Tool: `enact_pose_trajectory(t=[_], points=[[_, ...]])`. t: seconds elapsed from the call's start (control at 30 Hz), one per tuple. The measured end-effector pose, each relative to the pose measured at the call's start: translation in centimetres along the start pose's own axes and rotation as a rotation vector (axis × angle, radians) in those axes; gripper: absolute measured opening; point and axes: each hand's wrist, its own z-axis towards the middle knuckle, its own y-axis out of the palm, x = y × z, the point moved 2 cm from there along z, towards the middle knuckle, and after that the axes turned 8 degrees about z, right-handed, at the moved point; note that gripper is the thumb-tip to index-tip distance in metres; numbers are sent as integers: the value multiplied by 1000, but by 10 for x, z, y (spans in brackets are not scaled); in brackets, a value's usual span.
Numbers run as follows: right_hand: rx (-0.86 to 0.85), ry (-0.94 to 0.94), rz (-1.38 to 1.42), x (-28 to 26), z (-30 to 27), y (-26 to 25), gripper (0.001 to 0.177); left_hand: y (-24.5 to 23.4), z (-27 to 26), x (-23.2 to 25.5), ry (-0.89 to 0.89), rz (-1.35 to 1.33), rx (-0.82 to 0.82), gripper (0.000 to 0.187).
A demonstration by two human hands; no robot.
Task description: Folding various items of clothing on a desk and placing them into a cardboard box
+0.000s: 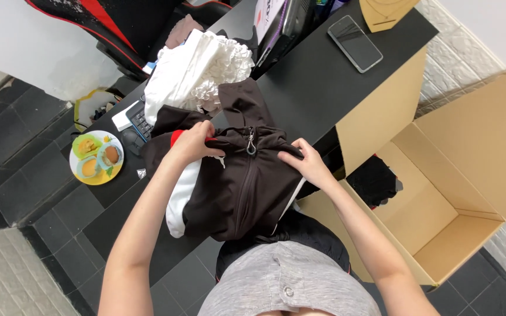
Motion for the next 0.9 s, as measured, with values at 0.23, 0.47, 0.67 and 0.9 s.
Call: enact_pose_trajectory(t=[0.23, 0.47, 0.67, 0.9], points=[[-185, 239, -356, -39, -48, -27, 71, 23, 1, 22, -96, 512, -85, 84], [-365, -105, -142, 7, -68, -77, 38, 17, -27, 62, 134, 233, 57, 66], [-363, -98, 222, 30, -87, -86, 59, -17, -88, 127, 86, 15, 4, 30], [-313, 192, 290, 35, -89, -113, 59, 10, -83, 120, 107, 309, 228, 25]])
